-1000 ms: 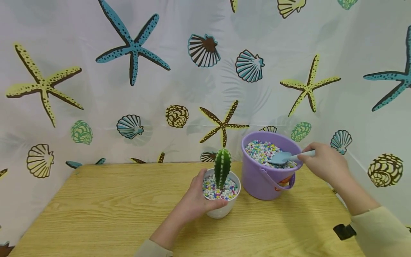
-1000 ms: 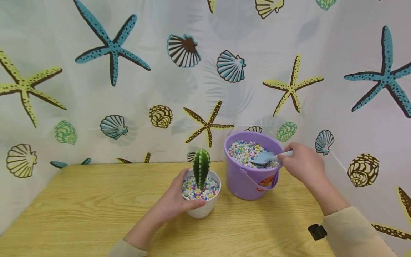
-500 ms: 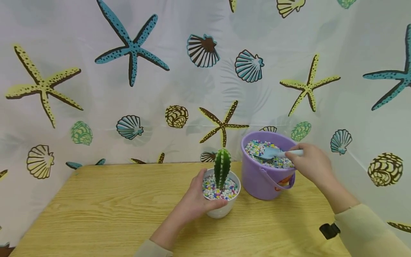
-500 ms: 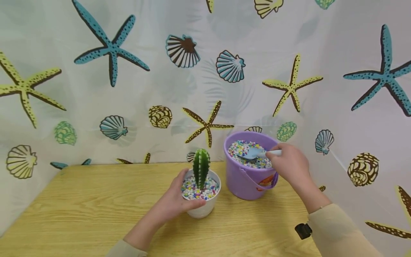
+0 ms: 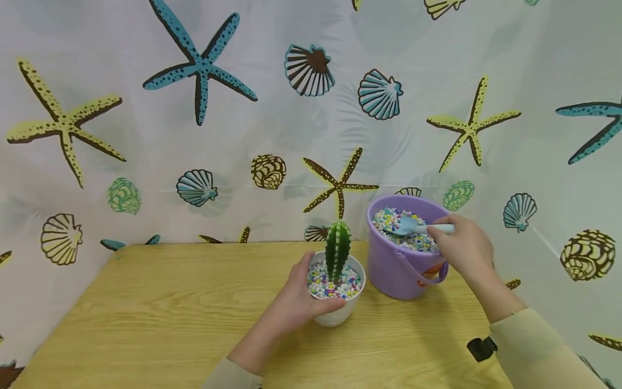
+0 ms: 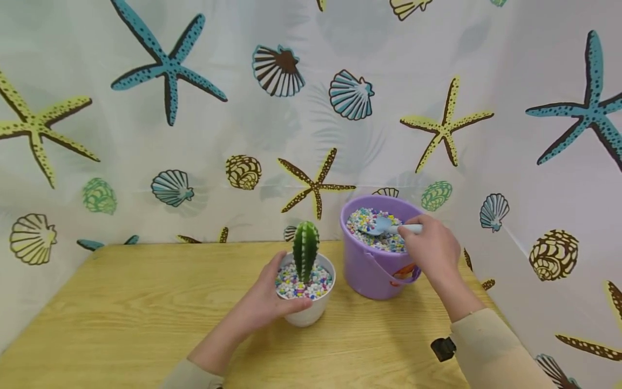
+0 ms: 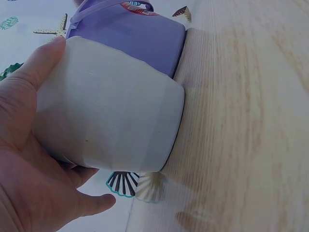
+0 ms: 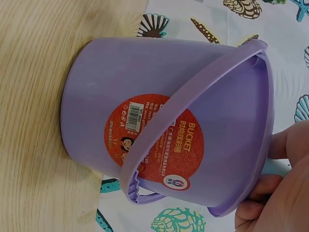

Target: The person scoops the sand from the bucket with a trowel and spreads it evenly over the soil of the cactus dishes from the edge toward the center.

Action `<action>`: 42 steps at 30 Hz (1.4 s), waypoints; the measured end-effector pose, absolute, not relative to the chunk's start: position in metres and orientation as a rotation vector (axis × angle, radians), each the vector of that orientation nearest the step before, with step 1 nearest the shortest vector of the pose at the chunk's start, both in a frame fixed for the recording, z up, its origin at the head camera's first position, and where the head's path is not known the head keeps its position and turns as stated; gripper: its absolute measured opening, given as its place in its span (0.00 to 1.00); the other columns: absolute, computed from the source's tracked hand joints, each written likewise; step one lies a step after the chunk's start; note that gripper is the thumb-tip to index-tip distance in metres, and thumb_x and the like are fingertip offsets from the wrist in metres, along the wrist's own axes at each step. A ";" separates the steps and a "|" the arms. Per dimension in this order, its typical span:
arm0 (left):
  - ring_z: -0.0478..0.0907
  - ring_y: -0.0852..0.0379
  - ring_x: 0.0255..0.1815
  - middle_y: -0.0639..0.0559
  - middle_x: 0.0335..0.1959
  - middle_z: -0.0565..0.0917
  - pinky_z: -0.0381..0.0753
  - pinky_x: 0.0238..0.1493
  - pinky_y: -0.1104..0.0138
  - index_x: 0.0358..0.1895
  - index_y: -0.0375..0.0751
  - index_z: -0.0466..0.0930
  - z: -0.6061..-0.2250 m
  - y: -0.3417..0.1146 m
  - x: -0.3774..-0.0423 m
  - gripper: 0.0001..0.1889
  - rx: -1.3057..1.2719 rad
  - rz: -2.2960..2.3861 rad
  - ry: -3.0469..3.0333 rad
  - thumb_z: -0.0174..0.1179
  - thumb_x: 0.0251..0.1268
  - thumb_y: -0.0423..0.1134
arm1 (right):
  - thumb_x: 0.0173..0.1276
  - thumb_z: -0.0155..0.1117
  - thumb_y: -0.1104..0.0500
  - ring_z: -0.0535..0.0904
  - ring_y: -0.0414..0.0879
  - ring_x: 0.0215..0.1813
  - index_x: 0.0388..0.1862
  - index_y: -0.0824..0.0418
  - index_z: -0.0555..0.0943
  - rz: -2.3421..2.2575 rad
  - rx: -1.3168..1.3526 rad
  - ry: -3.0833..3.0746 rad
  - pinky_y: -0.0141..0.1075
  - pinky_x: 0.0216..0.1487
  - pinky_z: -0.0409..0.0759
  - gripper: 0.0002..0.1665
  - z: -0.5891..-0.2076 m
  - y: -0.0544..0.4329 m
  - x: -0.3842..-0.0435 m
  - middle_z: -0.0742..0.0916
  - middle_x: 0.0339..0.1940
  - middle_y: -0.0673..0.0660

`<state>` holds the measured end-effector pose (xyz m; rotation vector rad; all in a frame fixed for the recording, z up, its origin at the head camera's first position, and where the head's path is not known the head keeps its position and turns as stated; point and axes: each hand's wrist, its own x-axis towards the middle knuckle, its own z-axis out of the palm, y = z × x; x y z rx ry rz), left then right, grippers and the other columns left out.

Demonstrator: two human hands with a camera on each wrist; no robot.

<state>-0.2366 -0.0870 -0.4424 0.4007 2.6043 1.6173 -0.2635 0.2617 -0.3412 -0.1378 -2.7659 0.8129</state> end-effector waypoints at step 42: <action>0.65 0.29 0.81 0.29 0.85 0.59 0.66 0.79 0.34 0.92 0.41 0.45 -0.442 -0.088 -0.238 0.72 0.382 1.615 2.598 0.88 0.53 0.59 | 0.84 0.65 0.41 0.81 0.52 0.45 0.66 0.63 0.85 1.171 -0.214 -2.573 0.42 0.42 0.76 0.29 -0.344 0.281 -0.249 0.92 0.52 0.62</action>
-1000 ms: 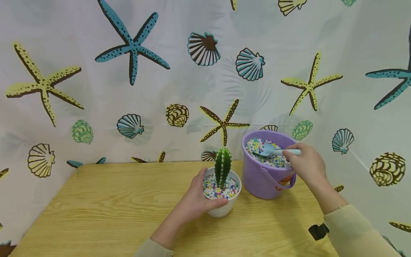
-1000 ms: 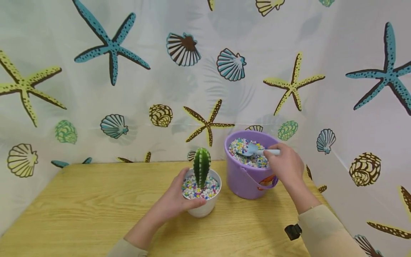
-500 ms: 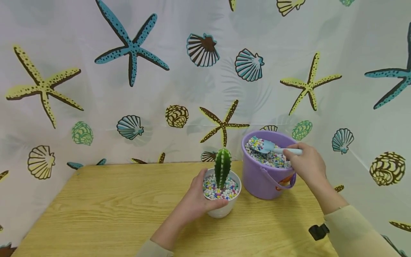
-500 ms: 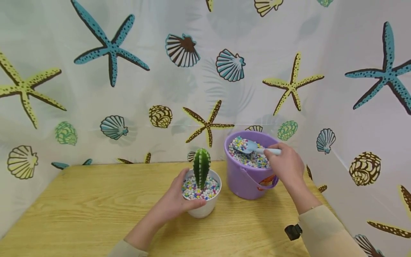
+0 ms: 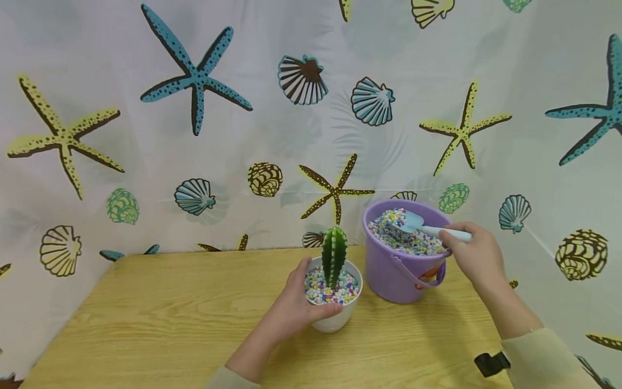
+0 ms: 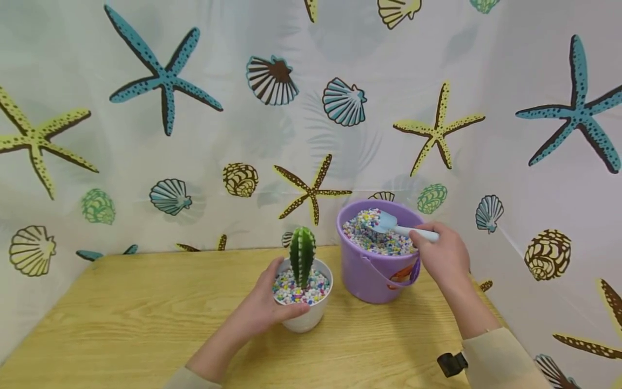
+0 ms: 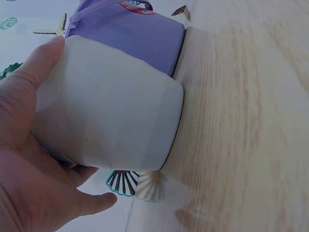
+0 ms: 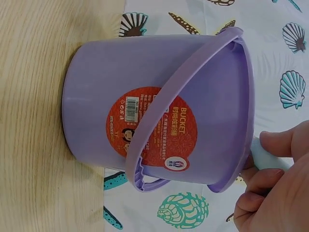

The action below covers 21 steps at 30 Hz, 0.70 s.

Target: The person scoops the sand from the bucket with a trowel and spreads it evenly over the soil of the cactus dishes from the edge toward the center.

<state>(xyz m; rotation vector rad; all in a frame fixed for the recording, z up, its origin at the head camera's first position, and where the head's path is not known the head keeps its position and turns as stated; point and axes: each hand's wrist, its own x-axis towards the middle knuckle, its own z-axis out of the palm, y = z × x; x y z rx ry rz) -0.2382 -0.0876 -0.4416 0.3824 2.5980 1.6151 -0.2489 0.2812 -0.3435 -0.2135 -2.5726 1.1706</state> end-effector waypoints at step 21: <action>0.65 0.32 0.82 0.32 0.85 0.60 0.66 0.80 0.36 0.92 0.43 0.45 -0.440 -0.088 -0.236 0.71 0.365 1.609 2.594 0.87 0.54 0.60 | 0.81 0.70 0.41 0.76 0.49 0.53 0.64 0.62 0.86 1.393 -0.242 -2.404 0.42 0.48 0.72 0.29 -0.350 0.282 -0.224 0.93 0.44 0.51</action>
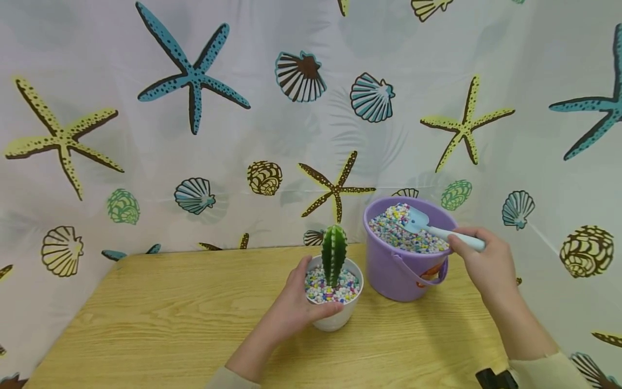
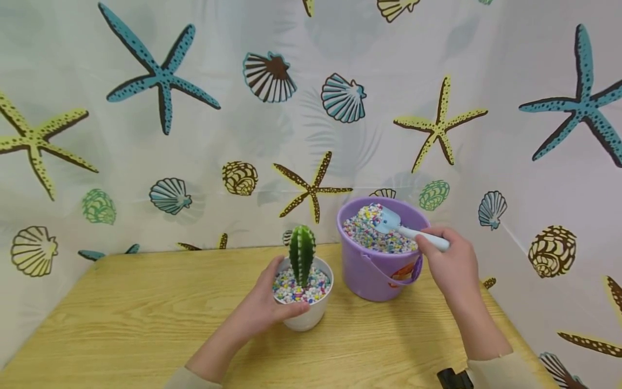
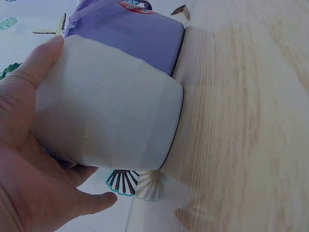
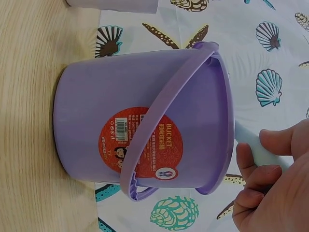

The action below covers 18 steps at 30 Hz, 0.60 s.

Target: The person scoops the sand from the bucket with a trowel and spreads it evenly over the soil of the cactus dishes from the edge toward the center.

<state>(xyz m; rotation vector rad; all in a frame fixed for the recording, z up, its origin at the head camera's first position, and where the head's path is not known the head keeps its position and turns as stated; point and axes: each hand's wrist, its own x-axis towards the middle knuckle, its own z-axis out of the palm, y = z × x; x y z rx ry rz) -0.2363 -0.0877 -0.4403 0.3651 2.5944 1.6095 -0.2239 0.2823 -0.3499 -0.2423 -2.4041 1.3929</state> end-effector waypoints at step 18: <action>0.64 0.34 0.83 0.33 0.85 0.60 0.64 0.81 0.37 0.92 0.44 0.46 -0.441 -0.088 -0.236 0.71 0.357 1.615 2.590 0.87 0.54 0.60 | 0.82 0.69 0.40 0.75 0.48 0.54 0.66 0.61 0.85 1.448 -0.255 -2.394 0.42 0.50 0.71 0.29 -0.357 0.278 -0.216 0.92 0.49 0.55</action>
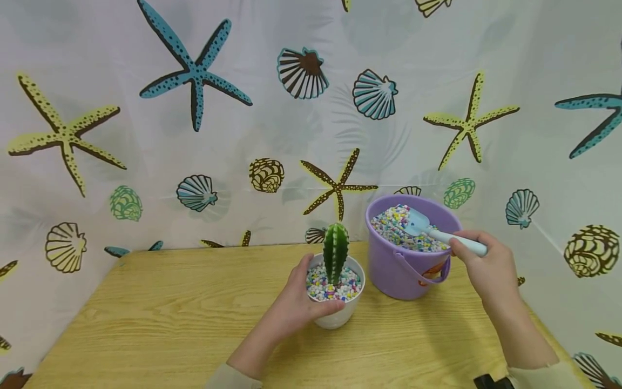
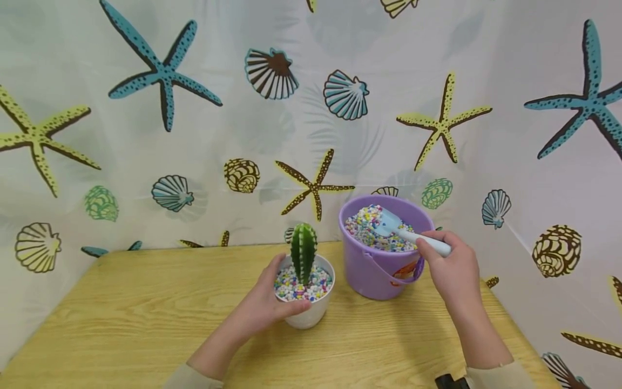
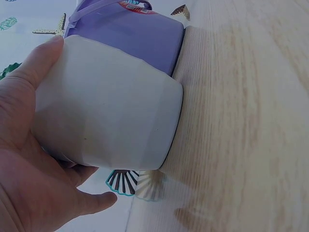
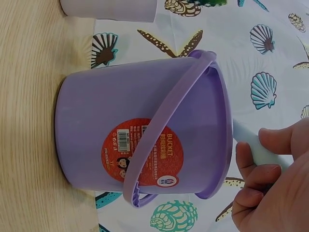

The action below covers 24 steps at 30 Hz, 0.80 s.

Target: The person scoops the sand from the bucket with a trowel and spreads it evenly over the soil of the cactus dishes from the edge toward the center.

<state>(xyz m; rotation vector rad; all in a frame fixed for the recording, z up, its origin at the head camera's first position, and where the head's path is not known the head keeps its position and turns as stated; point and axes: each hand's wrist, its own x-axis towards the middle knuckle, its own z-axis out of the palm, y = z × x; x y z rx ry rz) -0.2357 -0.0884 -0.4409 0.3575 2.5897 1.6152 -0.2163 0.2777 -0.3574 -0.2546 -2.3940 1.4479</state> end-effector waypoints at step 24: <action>0.64 0.33 0.83 0.32 0.85 0.60 0.65 0.80 0.36 0.92 0.43 0.46 -0.441 -0.088 -0.236 0.70 0.376 1.626 2.586 0.87 0.55 0.58 | 0.82 0.71 0.43 0.76 0.45 0.50 0.66 0.59 0.87 1.454 -0.131 -2.409 0.38 0.45 0.73 0.26 -0.355 0.271 -0.192 0.92 0.50 0.51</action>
